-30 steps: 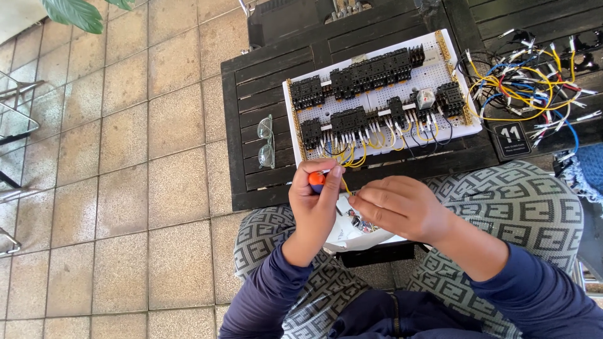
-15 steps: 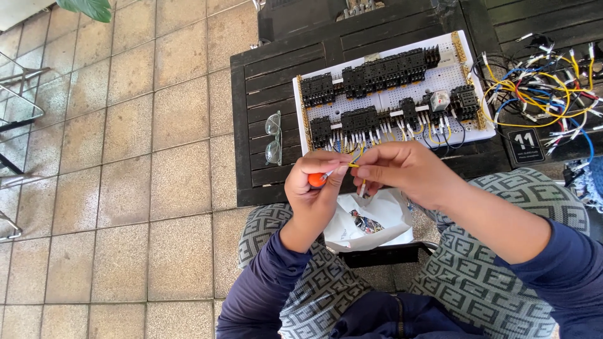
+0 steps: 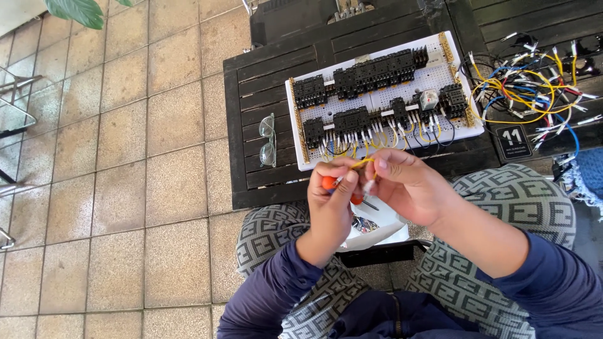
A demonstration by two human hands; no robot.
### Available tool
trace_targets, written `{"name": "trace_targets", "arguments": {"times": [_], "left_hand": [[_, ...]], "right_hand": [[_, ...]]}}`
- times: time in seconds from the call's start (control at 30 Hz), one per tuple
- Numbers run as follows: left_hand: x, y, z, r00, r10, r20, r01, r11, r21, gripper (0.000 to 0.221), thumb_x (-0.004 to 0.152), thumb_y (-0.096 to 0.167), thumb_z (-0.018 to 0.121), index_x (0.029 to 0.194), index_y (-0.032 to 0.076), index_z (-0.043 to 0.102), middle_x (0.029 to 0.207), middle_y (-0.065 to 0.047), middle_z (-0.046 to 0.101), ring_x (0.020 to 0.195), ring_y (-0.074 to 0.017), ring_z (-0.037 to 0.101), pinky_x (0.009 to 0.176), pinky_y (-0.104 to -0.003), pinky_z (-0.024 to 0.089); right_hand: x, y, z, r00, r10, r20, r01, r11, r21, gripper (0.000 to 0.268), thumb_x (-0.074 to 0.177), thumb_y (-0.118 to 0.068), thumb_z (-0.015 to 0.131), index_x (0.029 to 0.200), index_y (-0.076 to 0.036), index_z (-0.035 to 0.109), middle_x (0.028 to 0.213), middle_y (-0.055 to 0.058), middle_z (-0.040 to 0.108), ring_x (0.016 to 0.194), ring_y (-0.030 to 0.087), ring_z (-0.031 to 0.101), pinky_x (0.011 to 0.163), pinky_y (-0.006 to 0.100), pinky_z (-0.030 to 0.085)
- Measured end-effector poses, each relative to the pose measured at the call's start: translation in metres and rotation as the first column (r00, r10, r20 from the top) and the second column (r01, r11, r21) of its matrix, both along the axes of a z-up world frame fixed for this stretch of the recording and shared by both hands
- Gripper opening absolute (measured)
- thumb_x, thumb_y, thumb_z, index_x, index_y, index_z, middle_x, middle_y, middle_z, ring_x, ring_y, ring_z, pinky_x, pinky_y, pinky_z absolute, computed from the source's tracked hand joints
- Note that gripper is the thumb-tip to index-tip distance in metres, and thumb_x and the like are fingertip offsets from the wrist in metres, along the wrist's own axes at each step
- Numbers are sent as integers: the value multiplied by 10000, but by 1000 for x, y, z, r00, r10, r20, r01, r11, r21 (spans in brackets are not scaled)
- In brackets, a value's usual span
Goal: Installing and wiring electronic modules on a control panel using a screwdriver.
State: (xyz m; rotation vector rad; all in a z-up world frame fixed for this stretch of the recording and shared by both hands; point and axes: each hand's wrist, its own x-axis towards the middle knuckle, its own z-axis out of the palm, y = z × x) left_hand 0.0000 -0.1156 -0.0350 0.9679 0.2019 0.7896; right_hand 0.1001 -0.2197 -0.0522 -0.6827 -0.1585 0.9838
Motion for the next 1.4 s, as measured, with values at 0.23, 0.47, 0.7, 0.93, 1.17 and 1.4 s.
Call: {"name": "trace_targets", "arguments": {"times": [0.23,0.47,0.7,0.93,1.17,1.4], "left_hand": [[-3,18,-12,997,-21,-73,23,1000,20,119,956,-4,707,952,64,608,1035,-159,679,620,-113,550,536,-230,462],[-1,47,24,959,-35,-282,111,959,260,325,909,-44,672,1209,67,617,1126,-111,630,786,-80,542,656,-206,471],[37,138,29,998,62,-16,-51,922,383,379,1024,-24,465,1399,7,508,1080,-96,581,1018,-198,690,993,-372,575],[58,129,46,978,209,-5,-131,631,765,275,1022,-59,591,1274,36,536,1155,-120,636,1265,-379,641,1087,-481,515],[69,136,33,994,111,24,-93,674,733,227,1060,-27,527,1274,24,476,1159,-125,587,1267,-390,624,1080,-523,518],[65,127,38,989,146,24,-113,638,762,257,1036,-74,531,1270,23,492,1152,-119,591,1212,-366,660,1054,-501,565]], "right_hand": [[15,-1,3,996,17,84,-3,986,-165,52,926,-38,722,906,10,726,714,164,620,621,218,600,576,309,496],[53,-9,8,941,-30,336,123,958,-259,101,1010,-115,681,1010,-27,731,782,121,667,665,167,631,591,260,541],[90,40,54,839,75,539,127,936,-328,99,1039,-102,591,1046,-4,592,1074,173,665,859,225,709,689,309,603],[115,100,14,609,105,786,198,940,-279,78,896,-82,728,876,-45,662,673,90,639,585,132,647,552,237,477],[136,120,-1,671,97,735,151,953,-264,129,949,-78,677,868,-9,605,1061,213,715,804,173,703,651,273,523],[144,127,-27,905,28,425,111,948,-298,163,909,-11,724,1026,-6,610,884,140,710,726,211,758,587,280,627]]}}
